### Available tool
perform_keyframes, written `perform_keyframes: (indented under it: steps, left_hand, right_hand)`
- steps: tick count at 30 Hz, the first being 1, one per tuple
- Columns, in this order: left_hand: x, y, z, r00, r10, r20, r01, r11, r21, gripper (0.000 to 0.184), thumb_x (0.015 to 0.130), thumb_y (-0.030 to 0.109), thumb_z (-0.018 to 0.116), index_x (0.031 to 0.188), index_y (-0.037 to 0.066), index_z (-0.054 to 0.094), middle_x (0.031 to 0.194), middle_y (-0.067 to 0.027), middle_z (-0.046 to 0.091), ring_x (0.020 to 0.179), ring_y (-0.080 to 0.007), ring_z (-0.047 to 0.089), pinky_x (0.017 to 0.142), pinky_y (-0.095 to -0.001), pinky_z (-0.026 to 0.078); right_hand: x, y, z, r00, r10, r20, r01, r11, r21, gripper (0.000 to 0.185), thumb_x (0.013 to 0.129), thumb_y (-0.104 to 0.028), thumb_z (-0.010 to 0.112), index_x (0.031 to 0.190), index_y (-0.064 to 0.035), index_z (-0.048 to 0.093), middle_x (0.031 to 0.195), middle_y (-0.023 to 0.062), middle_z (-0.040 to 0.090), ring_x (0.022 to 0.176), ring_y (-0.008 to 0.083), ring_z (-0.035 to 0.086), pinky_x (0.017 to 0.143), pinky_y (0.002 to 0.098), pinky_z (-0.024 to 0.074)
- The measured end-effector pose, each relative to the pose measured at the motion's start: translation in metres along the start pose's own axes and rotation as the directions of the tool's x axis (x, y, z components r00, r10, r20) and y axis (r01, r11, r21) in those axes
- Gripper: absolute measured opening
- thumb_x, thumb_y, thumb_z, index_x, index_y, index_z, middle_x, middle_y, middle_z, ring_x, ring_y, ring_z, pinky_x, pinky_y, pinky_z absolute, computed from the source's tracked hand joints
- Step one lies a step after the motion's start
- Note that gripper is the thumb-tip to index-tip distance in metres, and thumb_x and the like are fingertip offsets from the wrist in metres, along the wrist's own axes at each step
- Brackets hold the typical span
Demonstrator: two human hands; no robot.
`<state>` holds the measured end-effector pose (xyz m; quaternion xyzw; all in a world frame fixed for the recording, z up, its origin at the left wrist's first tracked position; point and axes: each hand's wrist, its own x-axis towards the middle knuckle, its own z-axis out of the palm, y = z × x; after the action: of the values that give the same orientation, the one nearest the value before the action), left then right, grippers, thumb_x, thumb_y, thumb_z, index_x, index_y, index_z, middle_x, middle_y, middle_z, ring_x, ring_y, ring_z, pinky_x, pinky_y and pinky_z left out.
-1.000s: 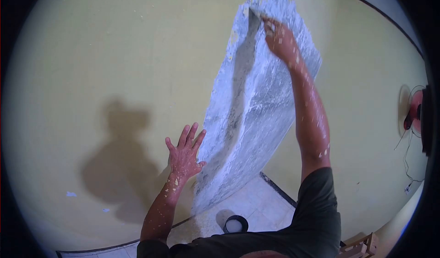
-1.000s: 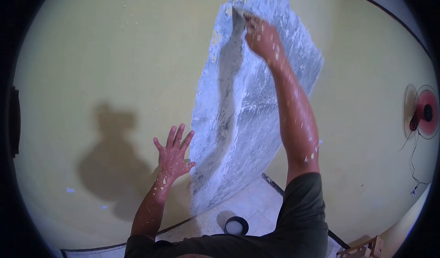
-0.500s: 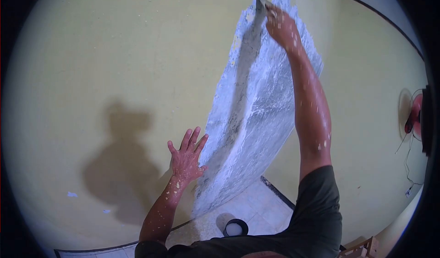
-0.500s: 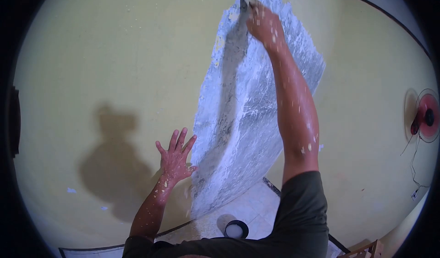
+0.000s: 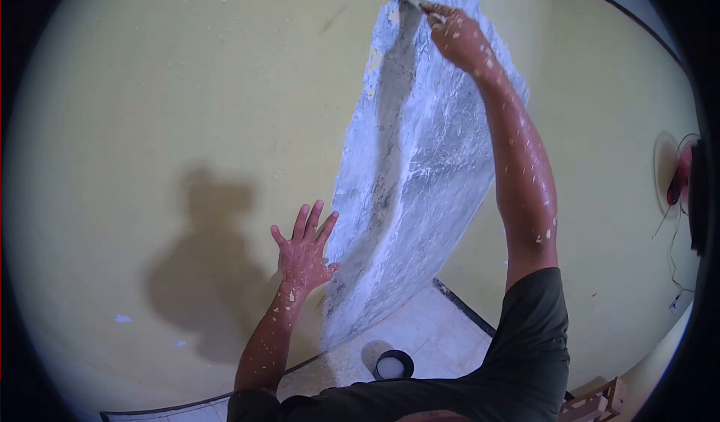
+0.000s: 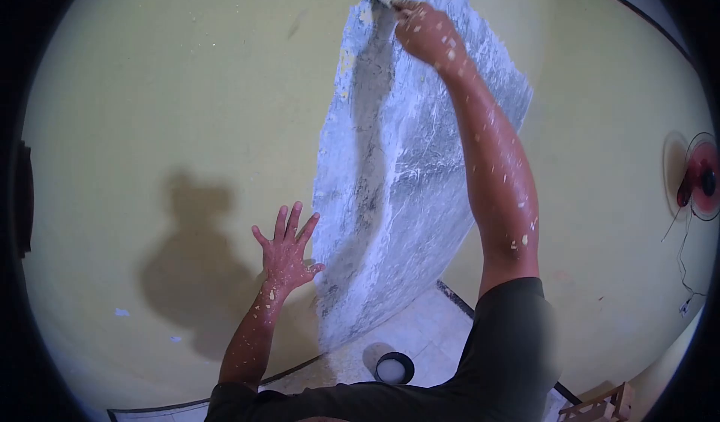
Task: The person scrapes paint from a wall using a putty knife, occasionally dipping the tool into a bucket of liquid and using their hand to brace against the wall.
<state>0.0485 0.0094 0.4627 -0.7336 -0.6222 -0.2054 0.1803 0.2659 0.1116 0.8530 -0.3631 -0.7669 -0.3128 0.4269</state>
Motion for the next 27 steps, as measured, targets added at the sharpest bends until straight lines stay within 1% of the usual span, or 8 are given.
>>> perform_keyframes:
  steps: [1, 3, 8, 16, 19, 20, 23, 27]
  left_hand:
    - [0.001, -0.002, 0.0, 1.0, 0.006, 0.007, -0.006, 1.0, -0.011, 0.116, 0.065, 0.068, 0.078, 0.159, 0.036, 0.018, 0.169, -0.0047, 0.001, 0.155, -0.0309, 0.001, 0.103, -0.0842, 0.01]
    - [0.002, 0.0, 0.0, 1.0, 0.002, 0.006, -0.002, 0.999, -0.035, 0.116, 0.065, 0.068, 0.078, 0.159, 0.036, 0.017, 0.169, -0.0048, 0.002, 0.155, -0.0309, 0.001, 0.103, -0.0841, 0.011]
    - [0.001, 0.002, 0.0, 1.0, -0.012, -0.009, 0.012, 1.0, -0.02, 0.118, 0.063, 0.065, 0.08, 0.159, 0.036, 0.018, 0.169, -0.0051, 0.003, 0.154, -0.0313, 0.003, 0.103, -0.0834, 0.011]
    - [-0.001, 0.0, 0.001, 1.0, 0.01, -0.006, -0.01, 0.999, -0.044, 0.118, 0.063, 0.067, 0.079, 0.159, 0.036, 0.017, 0.169, -0.0054, 0.003, 0.154, -0.0316, 0.002, 0.103, -0.0839, 0.008]
    - [0.002, -0.001, 0.002, 1.0, 0.013, -0.003, -0.013, 0.999, -0.035, 0.119, 0.063, 0.067, 0.079, 0.159, 0.036, 0.017, 0.169, -0.0055, 0.002, 0.154, -0.0317, 0.002, 0.103, -0.0841, 0.008]
    - [0.001, -0.001, 0.004, 1.0, 0.014, -0.016, -0.015, 0.999, -0.041, 0.12, 0.063, 0.067, 0.079, 0.159, 0.036, 0.017, 0.169, -0.0056, 0.002, 0.154, -0.0318, 0.002, 0.102, -0.0842, 0.008]
    - [0.002, -0.001, 0.004, 1.0, 0.01, -0.004, -0.01, 0.999, -0.032, 0.12, 0.062, 0.067, 0.079, 0.159, 0.036, 0.017, 0.169, -0.0052, 0.002, 0.154, -0.0318, 0.002, 0.102, -0.0843, 0.008]
    - [0.002, -0.002, -0.002, 1.0, 0.015, 0.028, -0.013, 0.998, -0.062, 0.12, 0.063, 0.068, 0.079, 0.159, 0.036, 0.016, 0.169, -0.0049, 0.001, 0.154, -0.0315, 0.002, 0.102, -0.0842, 0.01]
  right_hand:
    - [-0.004, 0.008, 0.008, 0.976, -0.215, -0.04, 0.208, 0.969, -0.135, 0.033, 0.094, -0.013, 0.054, 0.123, -0.0173, 0.069, 0.107, 0.0195, 0.071, 0.098, 0.0373, 0.069, 0.085, 0.0447, 0.0558]
    - [-0.037, -0.061, 0.001, 0.978, 0.209, 0.024, -0.205, 0.972, -0.114, 0.036, 0.092, -0.014, 0.053, 0.126, -0.0181, 0.067, 0.112, 0.0181, 0.07, 0.103, 0.0418, 0.065, 0.089, 0.0493, 0.0536]
    - [0.014, -0.027, 0.008, 0.985, -0.091, -0.147, 0.071, 0.988, -0.134, 0.04, 0.085, -0.019, 0.059, 0.125, -0.0166, 0.066, 0.108, 0.0205, 0.07, 0.097, 0.0438, 0.067, 0.087, 0.0509, 0.055]
    - [-0.036, -0.05, 0.019, 0.967, 0.248, -0.057, -0.251, 0.967, -0.048, 0.039, 0.088, -0.02, 0.057, 0.126, -0.0184, 0.066, 0.108, 0.0208, 0.07, 0.099, 0.0425, 0.067, 0.089, 0.0503, 0.0539]
    - [0.018, -0.027, 0.014, 0.995, 0.018, -0.098, -0.028, 0.994, -0.108, 0.036, 0.091, -0.023, 0.055, 0.125, -0.0187, 0.068, 0.108, 0.0199, 0.071, 0.099, 0.0417, 0.067, 0.09, 0.05, 0.0536]
    - [0.022, -0.029, 0.007, 0.98, 0.158, -0.124, -0.147, 0.985, 0.089, 0.036, 0.09, -0.023, 0.055, 0.124, -0.0188, 0.068, 0.107, 0.0192, 0.071, 0.098, 0.0414, 0.067, 0.089, 0.0501, 0.0539]
    - [-0.011, -0.038, -0.006, 0.998, 0.01, -0.068, -0.014, 0.998, -0.061, 0.035, 0.093, -0.018, 0.055, 0.126, -0.0155, 0.067, 0.109, 0.0202, 0.07, 0.098, 0.0411, 0.067, 0.085, 0.0454, 0.0552]
    - [-0.017, -0.058, 0.008, 0.979, 0.154, -0.136, -0.157, 0.987, -0.016, 0.038, 0.093, -0.019, 0.054, 0.129, -0.015, 0.065, 0.105, 0.0191, 0.072, 0.095, 0.0426, 0.068, 0.087, 0.0467, 0.0542]
